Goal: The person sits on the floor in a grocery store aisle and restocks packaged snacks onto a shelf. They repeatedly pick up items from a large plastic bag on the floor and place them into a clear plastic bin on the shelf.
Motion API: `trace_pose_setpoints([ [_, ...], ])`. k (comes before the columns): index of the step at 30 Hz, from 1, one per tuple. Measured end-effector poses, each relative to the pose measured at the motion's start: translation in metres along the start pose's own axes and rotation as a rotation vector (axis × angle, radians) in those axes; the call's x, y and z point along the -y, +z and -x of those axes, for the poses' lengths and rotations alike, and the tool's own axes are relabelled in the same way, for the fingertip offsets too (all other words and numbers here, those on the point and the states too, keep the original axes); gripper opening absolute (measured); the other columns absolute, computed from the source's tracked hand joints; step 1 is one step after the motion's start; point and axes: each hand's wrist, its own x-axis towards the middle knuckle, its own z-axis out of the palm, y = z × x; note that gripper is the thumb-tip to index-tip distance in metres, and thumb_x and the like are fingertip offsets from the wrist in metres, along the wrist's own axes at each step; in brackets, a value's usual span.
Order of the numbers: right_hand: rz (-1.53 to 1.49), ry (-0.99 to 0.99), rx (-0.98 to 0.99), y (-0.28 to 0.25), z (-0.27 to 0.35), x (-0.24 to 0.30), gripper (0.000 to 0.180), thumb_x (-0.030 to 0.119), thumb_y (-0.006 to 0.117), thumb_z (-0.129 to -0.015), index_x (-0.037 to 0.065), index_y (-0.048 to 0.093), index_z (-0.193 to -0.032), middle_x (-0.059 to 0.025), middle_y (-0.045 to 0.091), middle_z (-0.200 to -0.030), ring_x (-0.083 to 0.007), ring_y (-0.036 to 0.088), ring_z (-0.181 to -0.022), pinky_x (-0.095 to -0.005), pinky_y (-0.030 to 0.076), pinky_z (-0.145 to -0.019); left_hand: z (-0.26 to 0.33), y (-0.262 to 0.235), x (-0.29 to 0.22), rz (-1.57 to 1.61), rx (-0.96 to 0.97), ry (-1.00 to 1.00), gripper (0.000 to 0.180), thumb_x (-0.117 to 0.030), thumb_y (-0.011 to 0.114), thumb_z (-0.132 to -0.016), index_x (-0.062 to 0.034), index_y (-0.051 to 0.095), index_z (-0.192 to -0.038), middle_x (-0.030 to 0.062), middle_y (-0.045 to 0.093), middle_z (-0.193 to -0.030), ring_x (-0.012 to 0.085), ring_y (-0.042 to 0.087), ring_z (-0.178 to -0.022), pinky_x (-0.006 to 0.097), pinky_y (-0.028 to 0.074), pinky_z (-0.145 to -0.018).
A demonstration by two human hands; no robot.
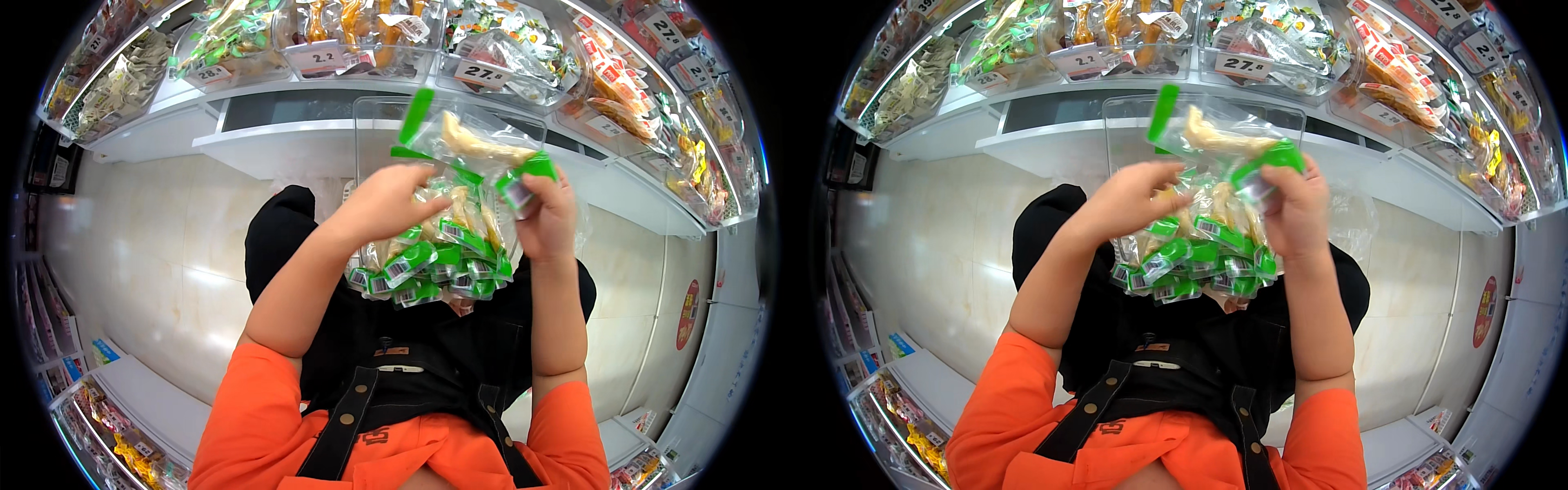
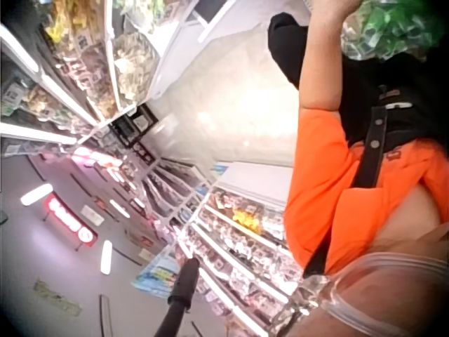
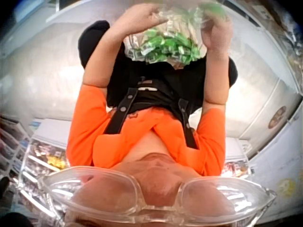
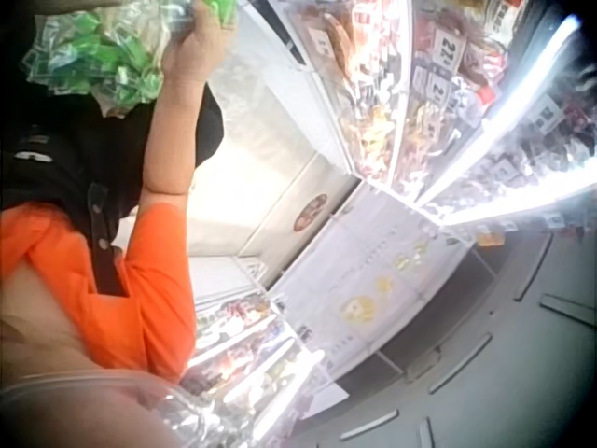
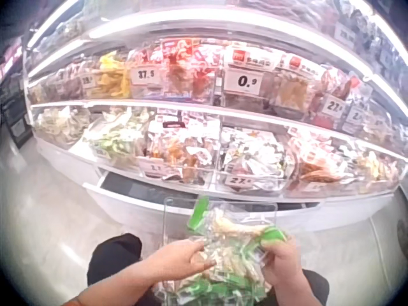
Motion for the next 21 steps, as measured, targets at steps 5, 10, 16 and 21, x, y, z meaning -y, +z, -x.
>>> trace_pose_setpoints([
  [5, 0.204, 0.144, -0.055, -0.006, 0.003, 0.026, 0.022, -0.005, 0.053, -0.067, -0.001, 0.053, -0.089, -0.0049, 0.059, -0.078, -0.0112, 0.055, -0.062, -0.0234, 0.046, -0.058, 0.0, 0.045, 0.029, -0.595, 0.314, -0.142, 0.066, -0.047, 0.06, -0.073, -0.0007, 0.048, -0.117, 0.0314, 0.032, -0.127, 0.0442, 0.044, -0.108, 0.043, 0.038, -0.091],
  [10, 0.506, 0.151, -0.049, -0.017, 0.008, 0.035, 0.024, -0.001, 0.055, -0.068, 0.0, 0.053, -0.092, -0.0042, 0.058, -0.081, -0.0087, 0.054, -0.063, -0.0205, 0.044, -0.055, -0.015, 0.044, 0.02, -0.419, 0.451, -0.281, 0.064, -0.053, 0.053, -0.075, -0.0164, 0.043, -0.127, 0.0306, 0.016, -0.136, 0.0482, 0.034, -0.116, 0.045, 0.034, -0.095],
  [16, 0.177, 0.451, -0.07, -0.007, 0.007, -0.017, 0.02, 0.007, 0.047, -0.078, -0.005, 0.051, -0.094, -0.0139, 0.059, -0.088, -0.0202, 0.062, -0.077, -0.0276, 0.054, -0.066, 0.007, 0.036, 0.03, -0.411, 0.314, -0.207, 0.052, -0.044, 0.036, -0.083, -0.0086, 0.046, -0.12, 0.0264, 0.052, -0.109, 0.0405, 0.049, -0.1, 0.045, 0.039, -0.085],
  [21, 0.31, 0.76, 0.065, 0.001, 0.011, -0.041, 0.023, 0.01, 0.045, -0.08, -0.011, 0.051, -0.088, -0.02, 0.059, -0.081, -0.0258, 0.064, -0.069, -0.0265, 0.055, -0.054, -0.007, 0.017, 0.032, -0.433, 0.472, -0.234, 0.032, -0.019, 0.038, -0.079, 0.0012, 0.053, -0.099, 0.0244, 0.059, -0.086, 0.0352, 0.058, -0.082, 0.04, 0.044, -0.075],
])
